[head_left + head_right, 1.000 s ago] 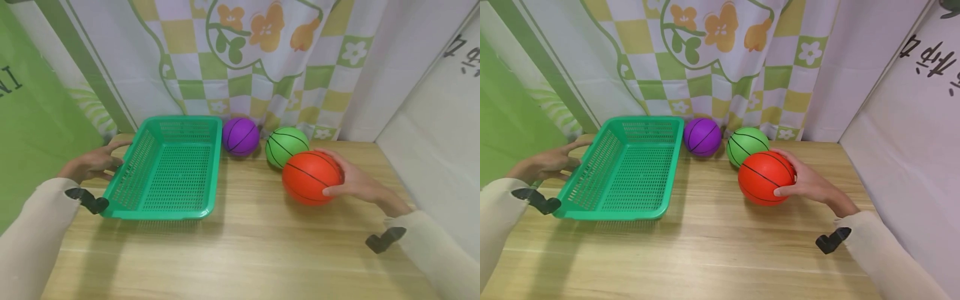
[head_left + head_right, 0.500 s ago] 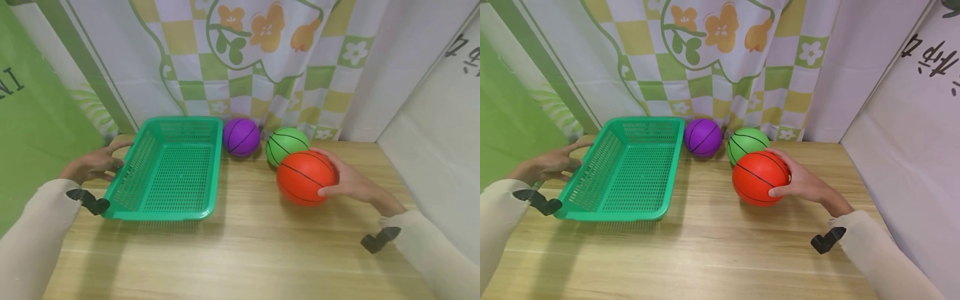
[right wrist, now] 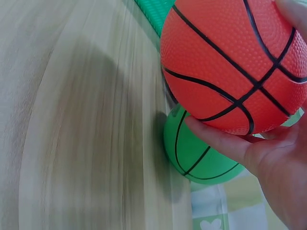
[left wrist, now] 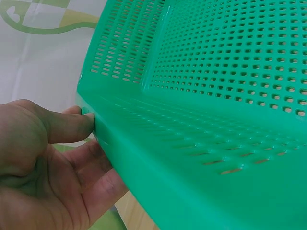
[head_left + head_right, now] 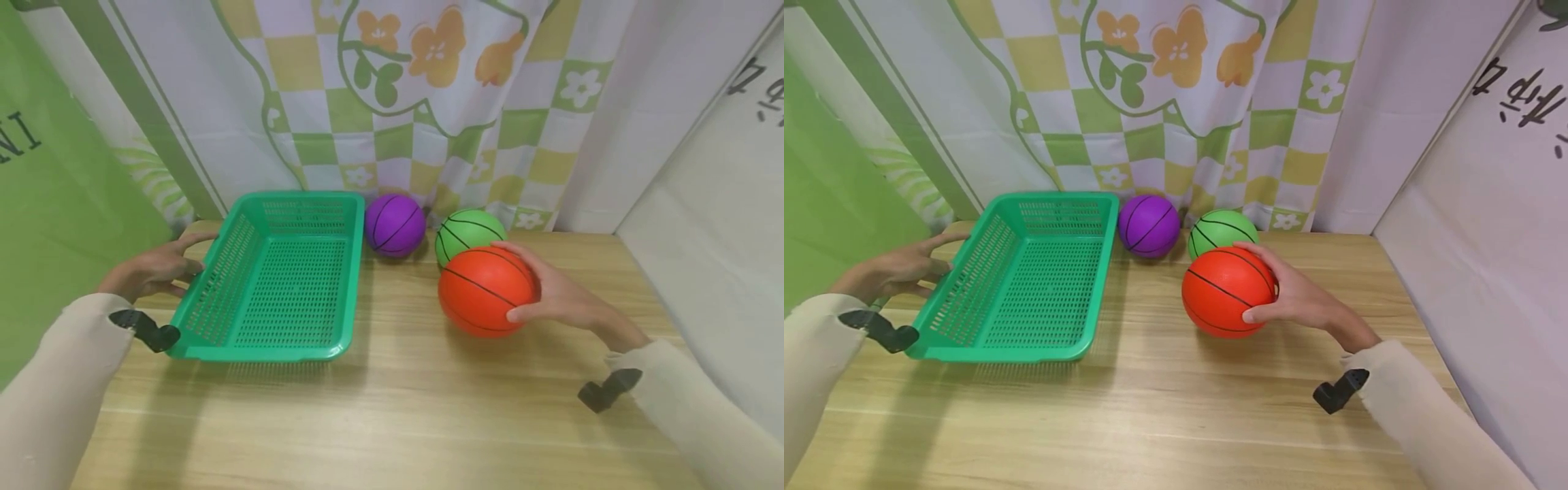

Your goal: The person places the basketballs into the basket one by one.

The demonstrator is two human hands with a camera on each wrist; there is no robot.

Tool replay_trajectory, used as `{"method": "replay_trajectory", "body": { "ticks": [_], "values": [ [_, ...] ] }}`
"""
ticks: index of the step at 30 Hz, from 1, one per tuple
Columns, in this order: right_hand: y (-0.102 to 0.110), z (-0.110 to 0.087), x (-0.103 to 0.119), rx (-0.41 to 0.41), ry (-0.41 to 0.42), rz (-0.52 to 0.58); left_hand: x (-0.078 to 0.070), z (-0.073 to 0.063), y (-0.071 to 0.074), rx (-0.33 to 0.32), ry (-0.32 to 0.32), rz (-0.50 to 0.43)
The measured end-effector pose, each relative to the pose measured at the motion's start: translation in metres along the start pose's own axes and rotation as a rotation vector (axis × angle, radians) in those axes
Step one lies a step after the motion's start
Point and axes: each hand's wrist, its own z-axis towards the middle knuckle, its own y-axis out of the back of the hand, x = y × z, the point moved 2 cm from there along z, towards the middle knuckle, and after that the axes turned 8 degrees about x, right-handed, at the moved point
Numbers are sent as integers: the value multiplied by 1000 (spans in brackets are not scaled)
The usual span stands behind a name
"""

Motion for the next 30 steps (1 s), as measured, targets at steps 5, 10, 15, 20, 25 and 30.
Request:
{"method": "replay_trajectory", "body": {
  "ticks": [5,10,15,20,25,30],
  "values": [
    [-3,7,3,16,13,6,0,0,1,-4,-2,1],
    [-6,17,9,29,31,-10,1,-1,1,-7,-5,-10],
    [-10,26,16,54,46,-3,1,-1,1,-6,1,-13],
    [-14,35,21,74,60,2,1,-1,2,-5,1,-13],
    [-17,42,25,84,74,16,1,-1,1,5,-1,-21],
    [-21,47,29,96,88,26,1,0,2,-3,4,-22]
  ]
}}
